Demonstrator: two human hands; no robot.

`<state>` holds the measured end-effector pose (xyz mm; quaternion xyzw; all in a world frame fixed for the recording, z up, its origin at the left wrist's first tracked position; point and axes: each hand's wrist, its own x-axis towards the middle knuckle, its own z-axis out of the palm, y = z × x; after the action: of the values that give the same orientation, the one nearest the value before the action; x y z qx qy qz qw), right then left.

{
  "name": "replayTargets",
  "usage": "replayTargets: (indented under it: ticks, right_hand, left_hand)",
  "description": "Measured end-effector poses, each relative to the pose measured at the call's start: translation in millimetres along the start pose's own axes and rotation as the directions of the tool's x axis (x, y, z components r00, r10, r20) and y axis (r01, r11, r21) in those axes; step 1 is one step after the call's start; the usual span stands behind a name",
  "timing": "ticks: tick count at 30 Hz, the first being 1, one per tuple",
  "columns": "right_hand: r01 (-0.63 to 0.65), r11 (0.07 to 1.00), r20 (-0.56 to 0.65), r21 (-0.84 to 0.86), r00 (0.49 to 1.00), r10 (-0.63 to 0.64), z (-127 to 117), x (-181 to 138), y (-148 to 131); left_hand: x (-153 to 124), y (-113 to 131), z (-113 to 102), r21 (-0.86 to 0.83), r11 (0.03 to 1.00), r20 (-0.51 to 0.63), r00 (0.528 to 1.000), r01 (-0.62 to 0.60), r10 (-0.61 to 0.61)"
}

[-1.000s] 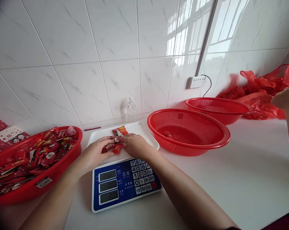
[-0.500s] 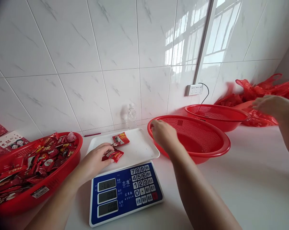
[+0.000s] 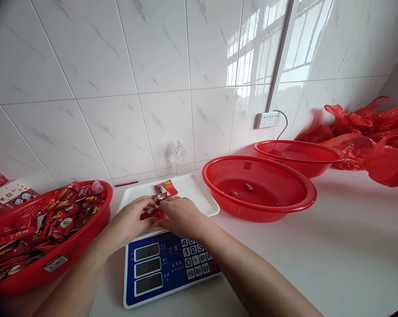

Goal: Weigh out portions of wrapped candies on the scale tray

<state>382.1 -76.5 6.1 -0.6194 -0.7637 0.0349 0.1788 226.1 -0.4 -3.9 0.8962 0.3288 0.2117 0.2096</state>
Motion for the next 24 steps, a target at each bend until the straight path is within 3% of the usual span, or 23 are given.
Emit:
replayTargets:
  ticks: [8,12,14,18,20,22,24]
  right_hand:
    - [-0.101,0.989,-0.044,-0.108,0.994,0.097,6,4,6]
    - [-0.212,0.965,-0.083,-0.155,0.976,0.201,-10,1,15]
    - [-0.332,0.926,-0.156,-0.18,0.939,0.306,-27,-3,28]
    - [-0.606,0.778,-0.311,-0.165,0.781,0.542,-63,-18,66]
    - [-0.666,0.727,-0.354,-0.169,0.729,0.586,-72,-24,82]
    - [-0.624,0.764,-0.374,-0.163,0.756,0.537,-72,-27,86]
    - [-0.447,0.888,-0.358,-0.109,0.851,0.385,-62,-24,75]
  left_hand:
    - [0,-1,1,-0.008,1.0,0.015,0.999,-0.029,0.029]
    - [-1,-3,1,0.016,1.0,0.003,1.0,-0.019,0.019]
    - [-2,-3,1,0.058,0.998,-0.009,1.0,-0.006,0.007]
    - [-4,-2,0,0.149,0.988,-0.004,0.999,0.049,-0.049]
    - [-4,-1,-1,0.15,0.987,-0.003,0.998,0.056,-0.056]
    - [-3,1,-1,0.123,0.991,-0.019,0.998,0.057,-0.055]
    - [-3,4,-2,0.074,0.995,-0.038,0.998,0.06,-0.057]
